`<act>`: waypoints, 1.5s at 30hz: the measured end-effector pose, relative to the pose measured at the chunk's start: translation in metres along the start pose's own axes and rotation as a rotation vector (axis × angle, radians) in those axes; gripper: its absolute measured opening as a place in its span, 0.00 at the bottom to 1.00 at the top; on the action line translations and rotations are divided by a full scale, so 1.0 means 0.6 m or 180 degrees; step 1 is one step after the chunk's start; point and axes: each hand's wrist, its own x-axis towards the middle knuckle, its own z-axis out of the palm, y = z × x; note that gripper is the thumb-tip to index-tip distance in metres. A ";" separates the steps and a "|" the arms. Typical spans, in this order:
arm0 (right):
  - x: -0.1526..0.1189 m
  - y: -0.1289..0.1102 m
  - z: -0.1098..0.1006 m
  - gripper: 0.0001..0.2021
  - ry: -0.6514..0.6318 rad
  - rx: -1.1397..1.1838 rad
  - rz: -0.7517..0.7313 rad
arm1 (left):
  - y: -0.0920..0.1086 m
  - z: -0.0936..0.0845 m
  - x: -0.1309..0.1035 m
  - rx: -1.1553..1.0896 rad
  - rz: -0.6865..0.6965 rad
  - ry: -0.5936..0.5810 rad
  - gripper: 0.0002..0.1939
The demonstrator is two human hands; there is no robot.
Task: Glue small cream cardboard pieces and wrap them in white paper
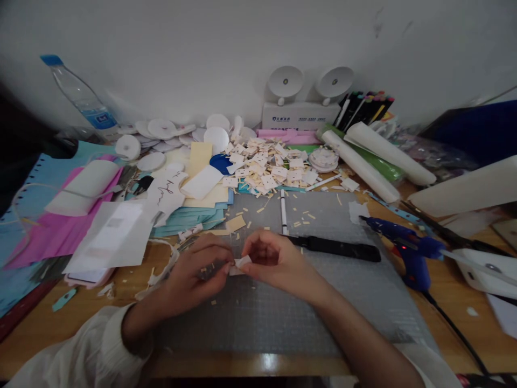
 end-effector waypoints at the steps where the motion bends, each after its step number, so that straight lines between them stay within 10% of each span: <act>1: -0.002 -0.001 -0.003 0.08 -0.0014 0.0016 -0.0045 | -0.001 -0.003 0.000 0.0029 -0.0034 0.0033 0.05; 14: 0.004 0.005 -0.011 0.09 0.0590 0.0467 -0.0231 | -0.031 -0.012 0.013 0.0872 -0.0993 0.0977 0.04; 21: 0.010 0.021 0.009 0.13 0.0538 0.0478 -0.0214 | -0.002 -0.008 0.006 -0.0612 -0.0264 0.0189 0.12; 30: -0.004 0.017 0.043 0.09 0.0665 0.0300 -0.0367 | 0.005 0.007 0.000 -0.1806 -0.0556 0.0394 0.06; 33: -0.045 0.002 0.028 0.07 0.1229 -0.0537 -0.0536 | 0.006 0.008 -0.001 -0.2287 -0.0784 0.0475 0.07; 38: -0.148 0.006 -0.047 0.04 0.3972 -0.2000 -0.1195 | 0.001 0.013 -0.001 -0.2712 -0.1369 0.0670 0.10; 40: -0.181 0.018 -0.090 0.07 0.4673 -0.2853 -0.0534 | -0.001 0.015 -0.001 -0.2797 -0.1459 0.0743 0.10; 45: -0.209 0.054 -0.200 0.07 0.4291 -0.4055 0.0680 | -0.008 0.020 0.000 -0.2978 -0.1619 0.0817 0.11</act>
